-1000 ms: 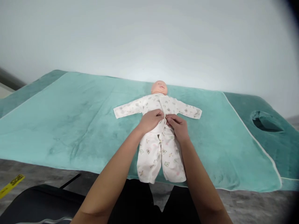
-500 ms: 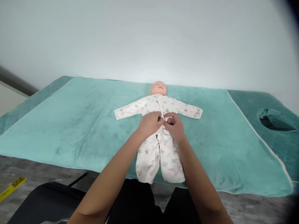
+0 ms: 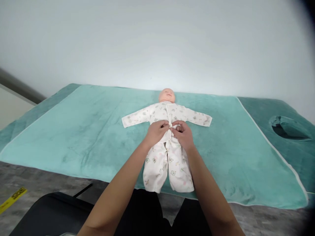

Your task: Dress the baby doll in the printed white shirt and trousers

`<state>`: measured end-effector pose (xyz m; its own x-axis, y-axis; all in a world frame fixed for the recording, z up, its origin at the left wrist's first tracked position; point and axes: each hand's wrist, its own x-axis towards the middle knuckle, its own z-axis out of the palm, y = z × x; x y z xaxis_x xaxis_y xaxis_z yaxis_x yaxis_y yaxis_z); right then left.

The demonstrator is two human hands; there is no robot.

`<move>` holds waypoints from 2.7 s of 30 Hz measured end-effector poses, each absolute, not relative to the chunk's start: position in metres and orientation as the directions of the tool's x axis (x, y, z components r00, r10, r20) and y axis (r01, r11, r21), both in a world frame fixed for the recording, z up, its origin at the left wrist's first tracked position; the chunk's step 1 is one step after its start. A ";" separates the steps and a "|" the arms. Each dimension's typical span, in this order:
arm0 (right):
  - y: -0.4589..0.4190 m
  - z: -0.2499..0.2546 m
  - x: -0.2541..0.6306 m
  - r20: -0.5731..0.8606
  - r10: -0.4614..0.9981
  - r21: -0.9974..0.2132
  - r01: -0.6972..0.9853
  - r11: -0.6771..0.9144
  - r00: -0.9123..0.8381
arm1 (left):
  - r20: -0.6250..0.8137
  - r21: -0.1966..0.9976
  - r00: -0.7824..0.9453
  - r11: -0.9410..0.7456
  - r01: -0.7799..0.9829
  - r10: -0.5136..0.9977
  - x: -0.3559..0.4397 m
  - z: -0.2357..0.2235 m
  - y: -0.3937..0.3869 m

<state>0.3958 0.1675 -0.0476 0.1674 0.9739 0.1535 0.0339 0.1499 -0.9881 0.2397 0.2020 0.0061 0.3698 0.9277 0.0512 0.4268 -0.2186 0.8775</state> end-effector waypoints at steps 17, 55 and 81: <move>0.152 -0.045 0.392 0.284 0.954 -0.927 0.281 0.247 0.098 | 0.039 0.985 0.360 -0.096 0.143 0.932 0.238 -0.012 0.197; 0.178 -0.075 0.577 0.322 0.727 -0.560 0.741 -0.370 0.607 | 0.459 0.419 -0.159 -0.055 0.906 0.874 0.077 -0.078 0.241; 0.016 -0.084 0.425 0.304 0.938 -0.819 0.549 0.168 0.166 | 0.315 0.743 0.116 -0.321 0.587 0.942 0.138 -0.064 0.080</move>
<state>0.4254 0.0163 -0.0836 0.1656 0.9382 0.3040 0.5490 0.1683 -0.8187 0.1375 0.0803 -0.0639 0.1162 0.9418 0.3155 0.5868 -0.3214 0.7432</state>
